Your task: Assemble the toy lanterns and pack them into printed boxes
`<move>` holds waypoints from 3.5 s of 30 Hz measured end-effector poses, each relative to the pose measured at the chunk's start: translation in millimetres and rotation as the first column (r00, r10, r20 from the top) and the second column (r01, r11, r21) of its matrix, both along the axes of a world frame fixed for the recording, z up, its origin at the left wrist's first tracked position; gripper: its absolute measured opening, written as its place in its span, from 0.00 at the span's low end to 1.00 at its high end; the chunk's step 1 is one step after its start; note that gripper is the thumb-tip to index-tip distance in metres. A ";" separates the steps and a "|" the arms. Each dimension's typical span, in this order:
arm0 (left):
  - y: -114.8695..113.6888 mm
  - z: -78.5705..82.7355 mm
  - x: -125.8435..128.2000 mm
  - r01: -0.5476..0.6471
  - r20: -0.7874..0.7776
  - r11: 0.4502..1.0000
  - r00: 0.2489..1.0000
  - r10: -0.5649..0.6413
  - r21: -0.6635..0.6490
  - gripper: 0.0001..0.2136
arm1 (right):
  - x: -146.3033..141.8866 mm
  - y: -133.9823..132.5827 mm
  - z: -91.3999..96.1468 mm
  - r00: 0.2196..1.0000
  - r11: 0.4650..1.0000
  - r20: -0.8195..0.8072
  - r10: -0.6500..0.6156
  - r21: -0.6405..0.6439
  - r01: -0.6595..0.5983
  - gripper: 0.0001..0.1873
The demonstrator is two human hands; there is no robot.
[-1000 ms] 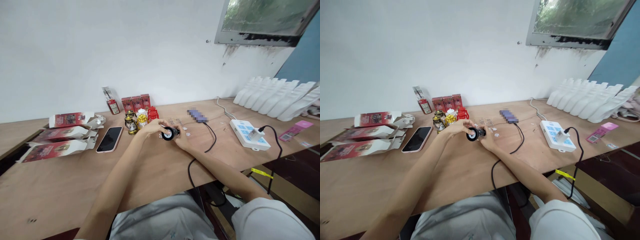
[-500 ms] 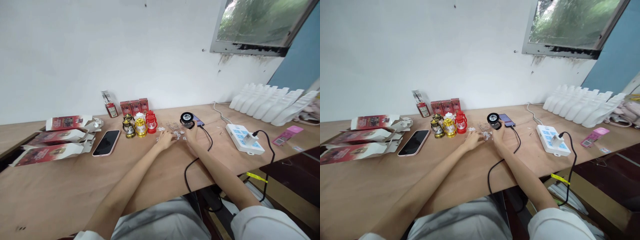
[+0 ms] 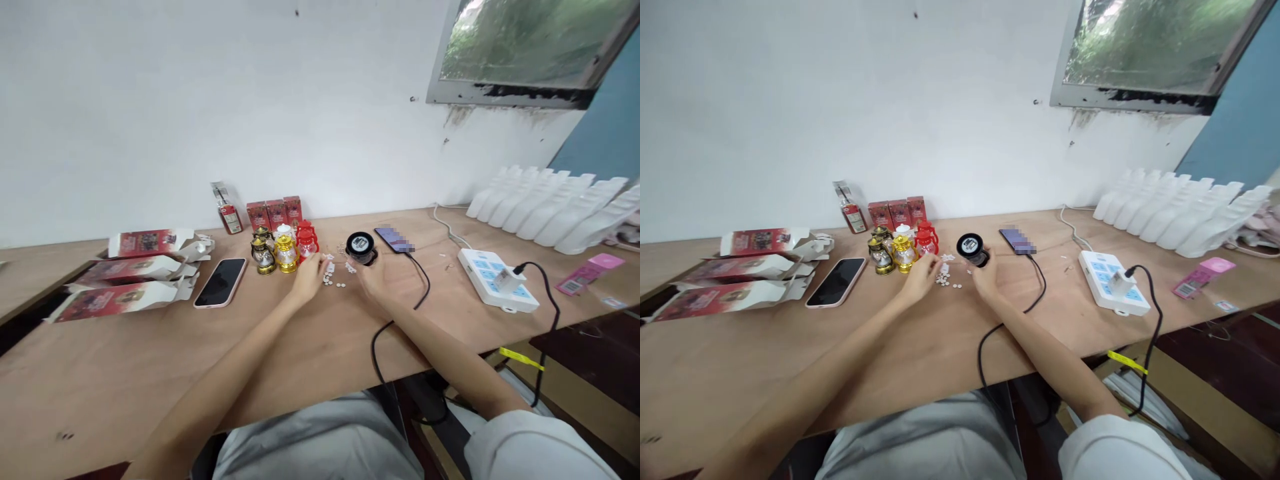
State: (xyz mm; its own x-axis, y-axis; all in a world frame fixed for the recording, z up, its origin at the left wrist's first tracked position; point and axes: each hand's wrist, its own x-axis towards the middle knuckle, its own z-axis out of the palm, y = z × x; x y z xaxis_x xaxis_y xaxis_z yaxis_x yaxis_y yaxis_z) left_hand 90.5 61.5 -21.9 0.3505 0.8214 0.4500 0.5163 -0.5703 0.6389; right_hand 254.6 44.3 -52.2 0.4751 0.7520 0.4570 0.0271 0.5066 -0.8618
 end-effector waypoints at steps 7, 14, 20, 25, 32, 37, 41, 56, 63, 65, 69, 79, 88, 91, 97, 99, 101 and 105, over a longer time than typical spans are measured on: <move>-7.2 -29.9 -83.3 -0.155 0.403 0.936 0.871 0.280 -0.315 0.10 | -65.4 -18.4 3.7 0.918 0.902 -0.021 0.397 -0.174 -0.394 0.31; -20.2 -22.7 -98.4 -0.007 0.608 0.911 0.743 0.281 -0.413 0.15 | -97.8 -24.0 -4.4 0.834 0.825 0.066 0.548 -0.213 -0.524 0.28; -31.9 -3.9 -95.3 0.113 0.727 0.917 0.650 0.223 -0.383 0.24 | -86.8 -26.4 -9.3 0.873 0.867 0.113 0.475 -0.232 -0.441 0.27; -37.4 1.0 -96.4 0.091 0.776 0.934 0.587 0.230 -0.345 0.25 | -85.9 -28.2 -7.4 0.887 0.888 0.175 0.428 -0.262 -0.377 0.25; -41.1 -2.5 -91.2 -0.064 0.683 0.992 0.720 0.124 -0.113 0.13 | -84.3 -26.1 -9.3 0.856 0.875 0.252 0.452 -0.311 -0.370 0.25; -49.3 -0.6 -86.9 -0.018 0.582 0.998 0.813 -0.020 0.060 0.13 | -83.9 -26.9 -9.4 0.859 0.881 0.259 0.441 -0.306 -0.360 0.25; -53.8 1.3 -84.8 0.017 0.474 0.995 0.878 -0.062 0.099 0.14 | -83.8 -28.0 -7.8 0.874 0.896 0.260 0.410 -0.292 -0.333 0.24; -51.2 1.3 -87.7 -0.047 0.430 0.986 0.903 -0.027 0.159 0.09 | -82.8 -26.1 -9.1 0.875 0.897 0.267 0.403 -0.304 -0.320 0.25; -55.7 1.7 -94.0 -0.111 0.146 0.843 0.988 0.038 0.526 0.08 | -82.6 -26.9 -9.3 0.877 0.906 0.286 0.387 -0.294 -0.304 0.24; -55.1 0.0 -96.8 -0.077 0.039 0.778 0.997 0.068 0.624 0.10 | -82.7 -27.0 -9.7 0.880 0.910 0.288 0.378 -0.292 -0.295 0.24; -52.5 -0.9 -100.6 -0.027 -0.051 0.722 0.995 0.086 0.692 0.10 | -83.0 -26.2 -9.9 0.891 0.907 0.251 0.379 -0.292 -0.303 0.23; -57.4 6.5 -96.9 -0.075 -0.058 0.581 0.977 0.207 0.810 0.02 | -83.3 -26.9 -9.4 0.880 0.913 0.297 0.370 -0.289 -0.286 0.23; -58.0 9.9 -96.6 -0.006 -0.162 0.460 0.932 0.324 0.888 0.05 | -83.2 -30.8 -6.3 0.866 0.917 0.339 0.368 -0.284 -0.279 0.21; -58.6 11.7 -95.3 0.020 -0.192 0.426 0.912 0.363 0.904 0.05 | -83.4 -31.6 -5.0 0.871 0.921 0.340 0.356 -0.285 -0.265 0.21; -60.9 13.7 -92.6 0.007 -0.195 0.436 0.901 0.388 0.900 0.03 | -83.8 -32.3 -4.0 0.870 0.926 0.349 0.348 -0.275 -0.259 0.21; -61.9 14.3 -91.8 0.006 -0.203 0.432 0.888 0.412 0.902 0.03 | -83.6 -32.3 -4.0 0.869 0.926 0.353 0.347 -0.274 -0.259 0.22; -62.8 14.7 -91.0 0.008 -0.210 0.423 0.876 0.434 0.906 0.04 | -83.4 -32.4 -3.9 0.866 0.926 0.359 0.349 -0.272 -0.260 0.22; -63.9 14.8 -89.8 0.013 -0.224 0.422 0.862 0.455 0.906 0.05 | -83.0 -32.9 -3.3 0.862 0.928 0.372 0.345 -0.274 -0.253 0.22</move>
